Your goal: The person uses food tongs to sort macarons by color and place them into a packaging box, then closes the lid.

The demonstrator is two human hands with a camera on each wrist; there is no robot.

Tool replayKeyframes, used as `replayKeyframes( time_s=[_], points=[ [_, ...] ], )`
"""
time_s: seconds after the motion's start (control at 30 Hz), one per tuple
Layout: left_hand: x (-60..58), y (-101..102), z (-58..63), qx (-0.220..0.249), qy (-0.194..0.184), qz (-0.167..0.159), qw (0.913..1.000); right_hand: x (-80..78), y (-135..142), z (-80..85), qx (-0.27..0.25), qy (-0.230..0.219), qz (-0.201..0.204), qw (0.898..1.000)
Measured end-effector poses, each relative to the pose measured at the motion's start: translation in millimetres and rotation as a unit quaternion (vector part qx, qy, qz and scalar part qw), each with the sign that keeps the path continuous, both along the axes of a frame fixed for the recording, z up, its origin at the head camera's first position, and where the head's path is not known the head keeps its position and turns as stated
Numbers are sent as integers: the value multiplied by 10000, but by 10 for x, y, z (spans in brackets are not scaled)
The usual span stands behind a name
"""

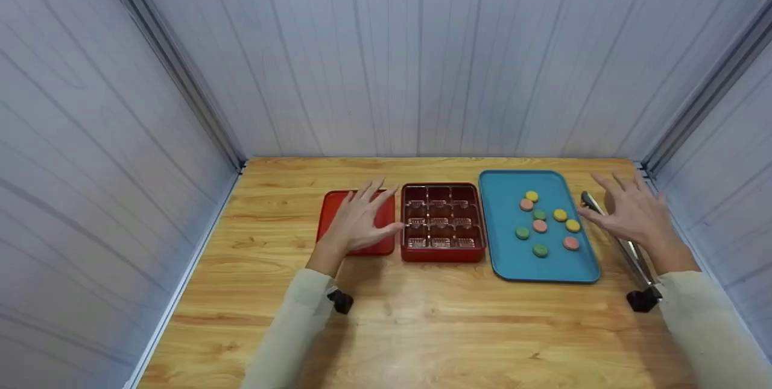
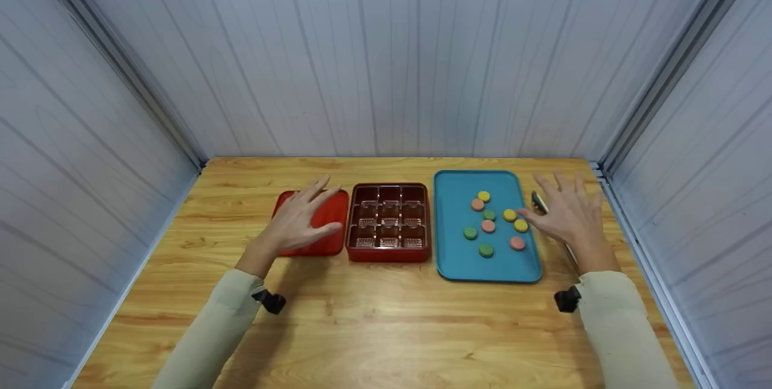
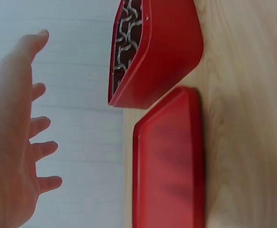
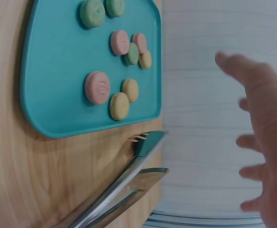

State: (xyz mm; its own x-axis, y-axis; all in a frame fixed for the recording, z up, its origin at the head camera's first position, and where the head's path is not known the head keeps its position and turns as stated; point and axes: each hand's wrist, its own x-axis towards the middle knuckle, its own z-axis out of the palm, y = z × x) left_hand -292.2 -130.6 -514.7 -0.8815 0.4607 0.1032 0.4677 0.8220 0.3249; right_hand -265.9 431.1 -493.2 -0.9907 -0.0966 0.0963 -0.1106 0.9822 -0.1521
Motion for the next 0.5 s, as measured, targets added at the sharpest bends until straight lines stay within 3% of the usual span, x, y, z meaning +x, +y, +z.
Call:
replayKeyframes(
  time_s=[0.27,0.5],
  points=[
    [58,98,-149,1476,-353,-194,9882,59,217,-51,-705,-559,-310,9955],
    [83,190,-275,2410,-687,-145,9680,102,348,-154,-847,-930,-507,9908]
  ],
)
